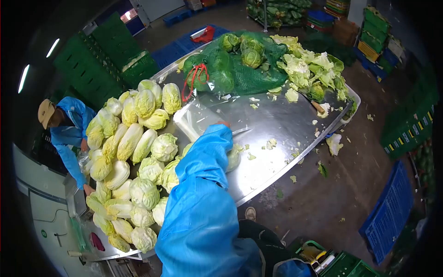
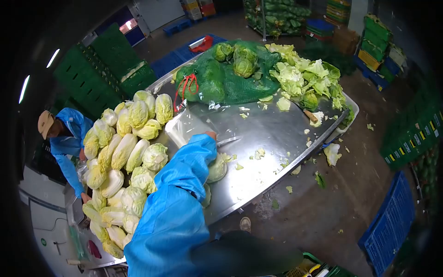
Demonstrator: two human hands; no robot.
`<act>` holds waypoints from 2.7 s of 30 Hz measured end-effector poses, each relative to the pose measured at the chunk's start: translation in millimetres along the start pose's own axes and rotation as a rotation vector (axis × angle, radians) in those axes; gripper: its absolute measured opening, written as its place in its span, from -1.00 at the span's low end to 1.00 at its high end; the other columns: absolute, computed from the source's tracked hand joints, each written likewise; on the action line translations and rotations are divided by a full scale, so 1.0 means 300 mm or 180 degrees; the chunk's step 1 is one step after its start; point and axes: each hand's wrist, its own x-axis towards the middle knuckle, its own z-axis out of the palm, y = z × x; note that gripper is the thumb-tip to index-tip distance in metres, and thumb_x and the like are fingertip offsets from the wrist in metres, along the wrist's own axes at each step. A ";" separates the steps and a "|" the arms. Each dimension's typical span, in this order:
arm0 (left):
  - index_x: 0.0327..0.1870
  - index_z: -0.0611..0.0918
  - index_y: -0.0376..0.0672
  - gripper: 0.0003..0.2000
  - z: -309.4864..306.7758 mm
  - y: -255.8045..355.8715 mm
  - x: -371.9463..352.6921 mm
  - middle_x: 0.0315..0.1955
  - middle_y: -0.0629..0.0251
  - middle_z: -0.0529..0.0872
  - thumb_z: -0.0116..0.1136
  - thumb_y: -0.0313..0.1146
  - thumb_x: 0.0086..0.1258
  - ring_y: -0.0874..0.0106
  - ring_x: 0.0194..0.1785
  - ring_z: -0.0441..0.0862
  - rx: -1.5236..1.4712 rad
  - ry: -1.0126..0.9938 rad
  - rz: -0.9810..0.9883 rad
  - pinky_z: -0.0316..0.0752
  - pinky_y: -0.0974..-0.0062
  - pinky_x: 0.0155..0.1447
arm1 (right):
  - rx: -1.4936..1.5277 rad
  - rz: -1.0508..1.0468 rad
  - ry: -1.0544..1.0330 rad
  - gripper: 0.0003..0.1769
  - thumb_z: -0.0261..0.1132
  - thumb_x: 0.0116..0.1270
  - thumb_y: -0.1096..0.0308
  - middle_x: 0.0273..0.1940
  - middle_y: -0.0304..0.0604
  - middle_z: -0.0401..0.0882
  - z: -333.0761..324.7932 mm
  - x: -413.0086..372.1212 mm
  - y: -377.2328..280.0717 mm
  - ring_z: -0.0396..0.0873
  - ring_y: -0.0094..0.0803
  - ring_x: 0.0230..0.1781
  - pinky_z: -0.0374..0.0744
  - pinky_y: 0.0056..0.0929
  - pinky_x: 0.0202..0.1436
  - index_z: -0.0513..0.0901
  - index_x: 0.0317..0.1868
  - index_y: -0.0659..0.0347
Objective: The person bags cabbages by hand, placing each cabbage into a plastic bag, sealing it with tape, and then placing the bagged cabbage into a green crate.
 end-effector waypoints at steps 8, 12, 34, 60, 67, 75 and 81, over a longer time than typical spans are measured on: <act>-0.49 0.58 -0.25 -0.83 -0.444 0.094 -0.230 -0.53 0.32 0.63 0.23 -0.35 0.20 0.49 -0.47 0.58 -0.3821 0.1065 0.0700 0.42 0.53 -0.39 | 0.0952 -0.0451 -0.0929 -0.60 0.09 0.35 0.30 0.00 -0.08 0.50 0.249 0.637 0.027 0.53 -0.31 -0.10 0.48 -0.36 -0.02 0.43 0.14 0.29; -0.56 0.53 -0.20 -0.83 -0.565 0.225 -0.447 -0.62 0.46 0.51 0.26 -0.43 0.18 0.68 -0.50 0.46 -0.5047 0.0798 0.0983 0.34 0.65 -0.41 | 0.1490 -0.0596 -0.2942 -0.66 0.13 0.32 0.30 -0.22 -0.10 0.58 0.672 0.001 -1.029 0.57 -0.35 -0.17 0.51 -0.44 -0.06 0.45 0.00 0.36; 0.15 0.38 -0.13 -0.35 -0.429 0.690 -0.962 -0.02 0.12 0.47 0.34 -0.11 0.03 0.30 0.14 0.39 -0.3278 0.3163 0.0291 0.21 0.21 0.22 | 0.1632 -0.1674 -0.6459 -0.80 0.07 0.27 0.39 -0.64 -0.18 0.52 0.979 -0.183 -1.748 0.40 -0.58 -0.75 0.38 -0.64 -0.66 0.47 -0.50 0.26; -0.12 0.51 -0.16 -0.76 -0.077 0.489 -0.840 -0.56 0.36 0.45 -0.08 -0.20 0.42 0.60 -0.56 0.39 -0.7648 0.1790 -0.1578 0.48 0.60 -0.32 | 0.1674 -0.0804 -0.8216 -0.65 0.11 0.32 0.16 -0.45 -0.21 0.49 1.298 -0.618 -1.720 0.51 -0.43 -0.39 0.51 -0.40 -0.23 0.49 -0.12 0.31; 0.20 0.34 -0.10 -0.60 0.021 0.387 -0.791 -0.46 0.31 0.49 -0.04 -0.39 0.32 0.51 -0.54 0.45 -0.7379 0.2510 -0.2242 0.49 0.53 -0.54 | 0.0161 -0.2675 -0.7482 -0.75 0.19 0.26 0.24 -0.47 -0.33 0.51 1.315 -0.802 -1.787 0.41 -0.66 -0.44 0.39 -0.60 -0.36 0.59 -0.25 0.28; 0.37 0.11 -0.09 -0.50 0.037 0.230 -0.787 -0.43 0.26 0.56 -0.19 -0.39 0.40 0.51 -0.54 0.51 -0.5710 0.1967 -0.2444 0.41 0.59 -0.60 | 0.1727 -0.3067 -0.6303 -0.79 0.19 0.25 0.31 -0.46 -0.30 0.52 1.593 -1.117 -1.810 0.39 -0.62 -0.40 0.36 -0.62 -0.31 0.59 -0.30 0.32; 0.05 0.48 -0.27 -0.68 0.144 0.256 -0.750 -0.47 0.02 0.54 -0.10 -0.28 0.40 0.33 -0.34 0.55 -0.3892 0.2279 -0.2292 0.41 0.37 -0.16 | 0.1637 -0.2159 -0.6570 -0.79 0.16 0.29 0.32 -0.43 -0.28 0.54 1.495 -1.018 -1.765 0.41 -0.61 -0.39 0.38 -0.61 -0.28 0.60 -0.28 0.32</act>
